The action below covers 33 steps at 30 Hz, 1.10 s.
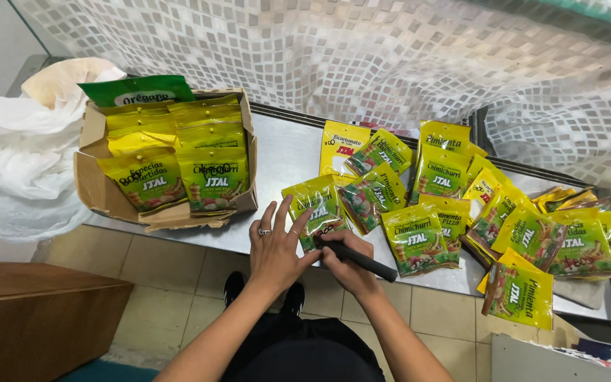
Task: The person organizes numerous small spice packets on a metal surface, sorting them, writing on some with a marker, and placing them into a cardboard box.
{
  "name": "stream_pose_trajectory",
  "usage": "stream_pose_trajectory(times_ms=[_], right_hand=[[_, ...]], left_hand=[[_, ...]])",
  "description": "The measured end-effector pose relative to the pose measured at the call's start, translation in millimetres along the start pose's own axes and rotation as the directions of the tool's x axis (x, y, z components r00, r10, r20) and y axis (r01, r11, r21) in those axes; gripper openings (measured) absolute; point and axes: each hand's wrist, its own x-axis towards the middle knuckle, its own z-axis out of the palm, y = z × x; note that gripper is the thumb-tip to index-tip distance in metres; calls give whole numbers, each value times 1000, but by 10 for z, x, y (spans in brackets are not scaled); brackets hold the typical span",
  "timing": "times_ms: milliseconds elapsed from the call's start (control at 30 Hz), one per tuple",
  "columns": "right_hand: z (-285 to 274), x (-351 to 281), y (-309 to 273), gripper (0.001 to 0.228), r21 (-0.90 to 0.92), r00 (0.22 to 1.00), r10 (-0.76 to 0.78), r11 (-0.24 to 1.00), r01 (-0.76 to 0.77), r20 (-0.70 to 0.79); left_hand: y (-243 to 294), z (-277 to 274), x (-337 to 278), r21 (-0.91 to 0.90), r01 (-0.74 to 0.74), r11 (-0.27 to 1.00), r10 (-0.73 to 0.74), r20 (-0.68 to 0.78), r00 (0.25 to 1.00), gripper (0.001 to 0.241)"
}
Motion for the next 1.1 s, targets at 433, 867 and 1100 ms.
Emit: stream_pose_trajectory(times_ms=[433,867,1100], right_hand=[[-2,11,200,14,-3,994,-71,997,72,87],[72,-200,118,28,-120,938,-318,945,303,-140],[-222,-178,152,30,-84,976,-125,990,111,-181]], left_hand=[[11,-19,8,22,26,999,-27,74,997,88],[-211,121,-129,-73,-47,996,22,-313,950,79],[-403,304,-163,4,-173,985,157,-442,883,37]])
